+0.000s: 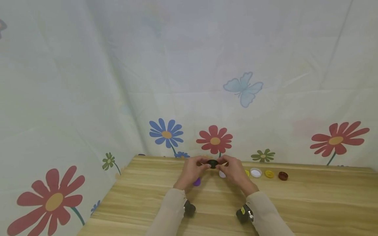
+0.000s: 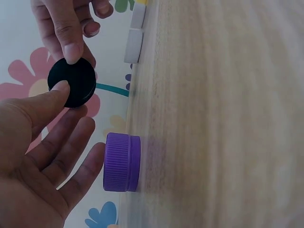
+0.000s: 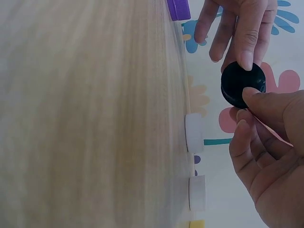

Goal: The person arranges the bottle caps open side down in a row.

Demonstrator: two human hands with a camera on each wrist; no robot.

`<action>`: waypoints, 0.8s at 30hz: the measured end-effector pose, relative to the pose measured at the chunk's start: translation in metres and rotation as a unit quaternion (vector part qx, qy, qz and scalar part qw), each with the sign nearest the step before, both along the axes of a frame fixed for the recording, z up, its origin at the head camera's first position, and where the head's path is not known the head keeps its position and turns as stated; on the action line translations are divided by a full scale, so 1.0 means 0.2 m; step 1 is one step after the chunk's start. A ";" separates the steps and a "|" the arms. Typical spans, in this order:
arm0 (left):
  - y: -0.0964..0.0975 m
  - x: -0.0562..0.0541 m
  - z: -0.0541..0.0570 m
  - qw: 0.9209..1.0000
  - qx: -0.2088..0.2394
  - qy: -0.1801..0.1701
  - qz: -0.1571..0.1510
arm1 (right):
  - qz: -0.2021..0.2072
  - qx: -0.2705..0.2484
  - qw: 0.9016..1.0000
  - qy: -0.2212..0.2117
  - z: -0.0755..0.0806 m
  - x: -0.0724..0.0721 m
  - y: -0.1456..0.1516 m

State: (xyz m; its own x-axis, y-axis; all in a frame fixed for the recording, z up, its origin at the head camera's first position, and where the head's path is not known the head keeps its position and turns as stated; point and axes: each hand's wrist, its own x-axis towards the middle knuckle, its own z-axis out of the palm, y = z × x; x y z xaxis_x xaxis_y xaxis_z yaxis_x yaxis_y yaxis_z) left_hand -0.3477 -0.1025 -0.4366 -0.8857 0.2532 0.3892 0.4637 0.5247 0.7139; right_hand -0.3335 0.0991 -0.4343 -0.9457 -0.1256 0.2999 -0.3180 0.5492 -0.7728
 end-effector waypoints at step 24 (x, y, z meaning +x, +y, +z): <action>0.00 -0.01 -0.01 1.000 0.002 0.016 -0.024 | 0.024 -0.037 0.999 0.005 0.00 0.01 0.01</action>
State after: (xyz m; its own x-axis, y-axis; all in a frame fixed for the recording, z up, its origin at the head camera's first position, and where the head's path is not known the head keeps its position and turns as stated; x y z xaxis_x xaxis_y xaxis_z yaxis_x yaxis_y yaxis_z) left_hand -0.3490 -0.1029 -0.4382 -0.8591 0.2941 0.4189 0.5118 0.4976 0.7003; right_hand -0.3319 0.1003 -0.4340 -0.9359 -0.1484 0.3193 -0.3507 0.4742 -0.8075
